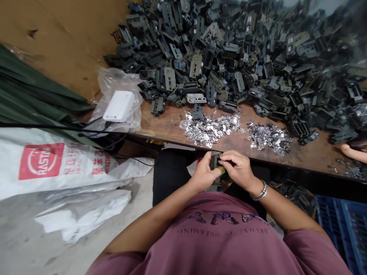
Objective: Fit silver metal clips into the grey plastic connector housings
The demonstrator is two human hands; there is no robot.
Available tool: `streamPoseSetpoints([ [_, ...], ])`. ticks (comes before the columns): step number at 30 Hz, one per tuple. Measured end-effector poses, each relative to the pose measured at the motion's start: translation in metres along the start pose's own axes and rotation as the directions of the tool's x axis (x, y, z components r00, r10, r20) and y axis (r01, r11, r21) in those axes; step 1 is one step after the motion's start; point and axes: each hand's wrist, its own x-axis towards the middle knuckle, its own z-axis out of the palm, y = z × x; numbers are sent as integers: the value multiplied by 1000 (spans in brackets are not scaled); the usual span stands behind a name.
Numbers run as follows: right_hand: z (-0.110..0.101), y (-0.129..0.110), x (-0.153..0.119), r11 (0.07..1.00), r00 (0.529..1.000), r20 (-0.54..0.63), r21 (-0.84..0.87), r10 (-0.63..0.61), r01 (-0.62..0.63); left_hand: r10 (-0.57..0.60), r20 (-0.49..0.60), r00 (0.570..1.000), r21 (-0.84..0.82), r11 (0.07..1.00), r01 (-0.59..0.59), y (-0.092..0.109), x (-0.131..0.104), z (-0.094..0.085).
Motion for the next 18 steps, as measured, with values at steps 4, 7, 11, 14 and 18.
streamPoseSetpoints([
  [4,1,3,-5,1000,1000,-26,-14,-18,17,47,-23,999,75,996,-45,2,-3,2],
  [7,2,4,-7,999,997,-60,-6,-45,44,55,-43,998,132,990,-49,3,-3,3],
  [11,3,3,-7,999,995,-85,-7,-43,43,73,-51,996,183,981,-62,4,-4,4],
  [14,4,2,-8,999,995,-93,-31,-39,37,76,-61,995,256,965,-58,5,-5,4],
  [18,7,2,-10,999,993,-111,-24,-46,43,58,-59,997,258,965,-41,4,-5,2],
])
